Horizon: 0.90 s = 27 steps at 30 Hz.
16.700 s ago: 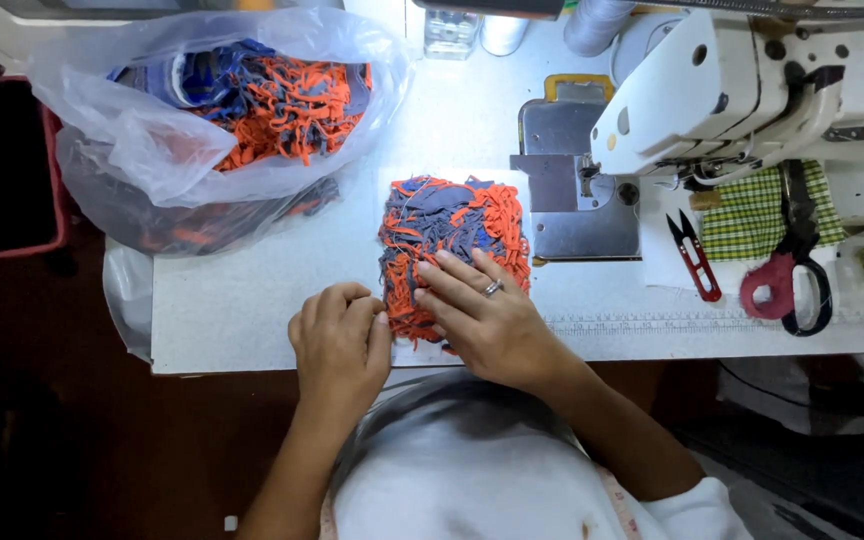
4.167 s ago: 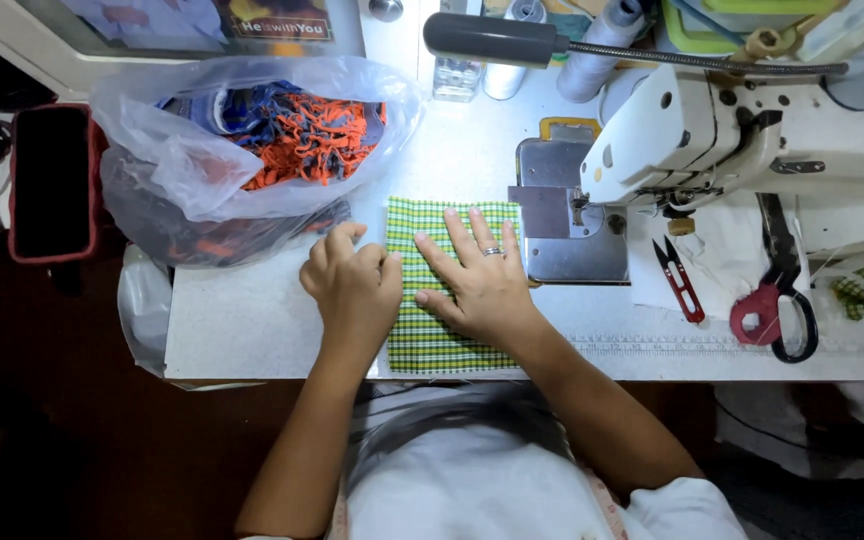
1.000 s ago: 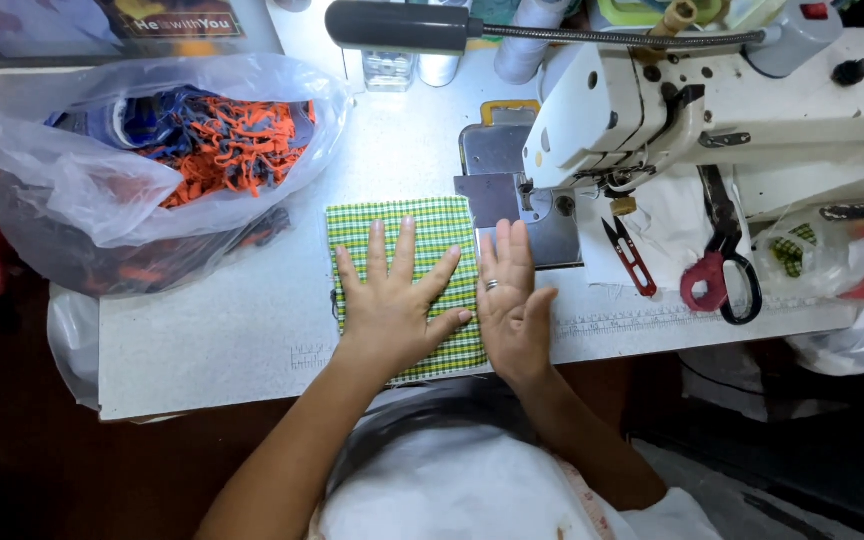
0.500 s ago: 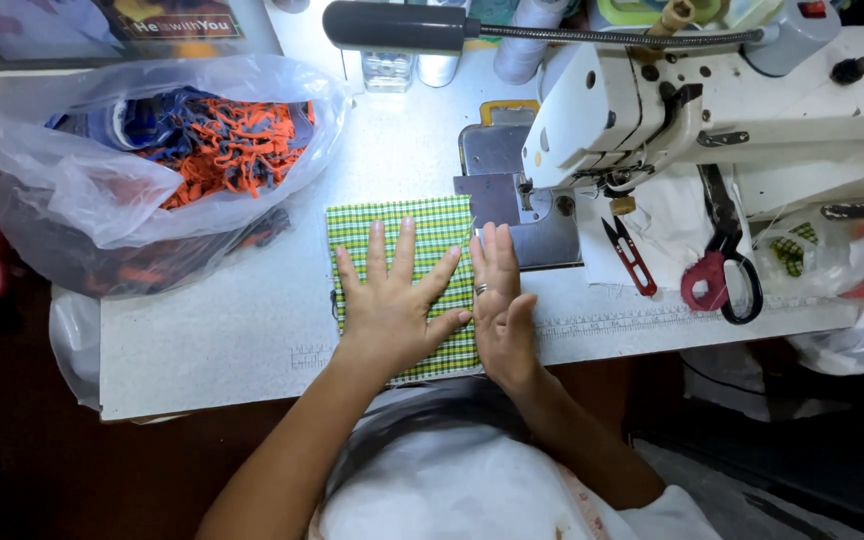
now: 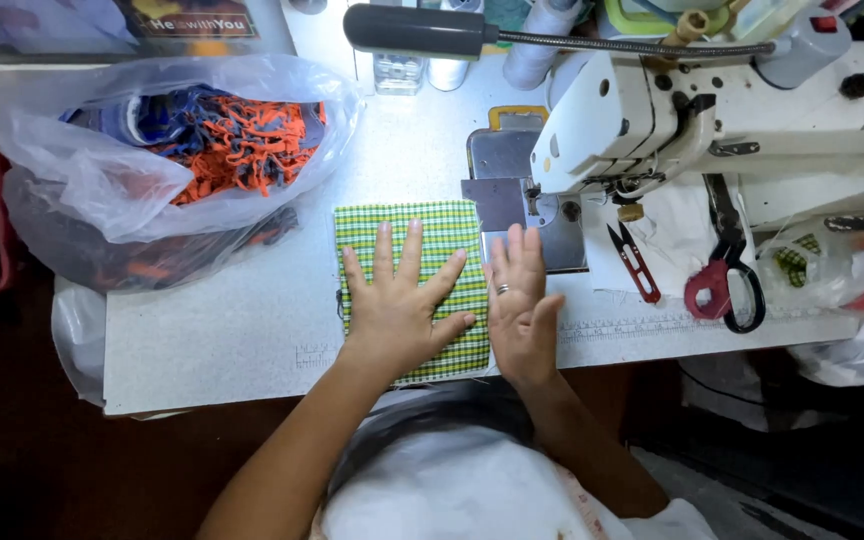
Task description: Sorting and untangling fabric scraps and smoothing a piece of checkered cloth on a sewing table
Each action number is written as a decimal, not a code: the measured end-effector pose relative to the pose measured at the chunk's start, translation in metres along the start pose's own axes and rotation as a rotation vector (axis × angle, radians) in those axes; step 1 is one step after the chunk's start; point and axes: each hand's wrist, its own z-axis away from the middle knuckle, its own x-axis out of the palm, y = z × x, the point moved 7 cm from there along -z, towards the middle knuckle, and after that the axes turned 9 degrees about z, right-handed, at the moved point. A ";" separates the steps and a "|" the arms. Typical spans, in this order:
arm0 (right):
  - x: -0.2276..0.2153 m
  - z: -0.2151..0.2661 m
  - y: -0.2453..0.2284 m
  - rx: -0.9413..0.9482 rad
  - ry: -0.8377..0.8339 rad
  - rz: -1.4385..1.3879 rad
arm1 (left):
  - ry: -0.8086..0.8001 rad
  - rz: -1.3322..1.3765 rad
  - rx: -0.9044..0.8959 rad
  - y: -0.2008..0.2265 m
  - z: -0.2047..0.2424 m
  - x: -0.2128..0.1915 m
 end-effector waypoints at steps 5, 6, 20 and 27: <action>0.014 0.005 0.001 0.010 -0.027 0.039 | 0.006 -0.010 0.007 -0.001 0.001 0.003; 0.010 0.005 0.000 0.009 -0.026 0.039 | 0.006 -0.010 0.009 0.001 0.001 0.002; 0.052 -0.037 -0.003 -0.092 -0.274 0.873 | -0.164 0.017 -0.099 -0.009 -0.002 0.014; 0.060 -0.033 0.029 -0.012 -0.384 1.203 | -0.363 0.534 -0.222 -0.045 0.006 -0.001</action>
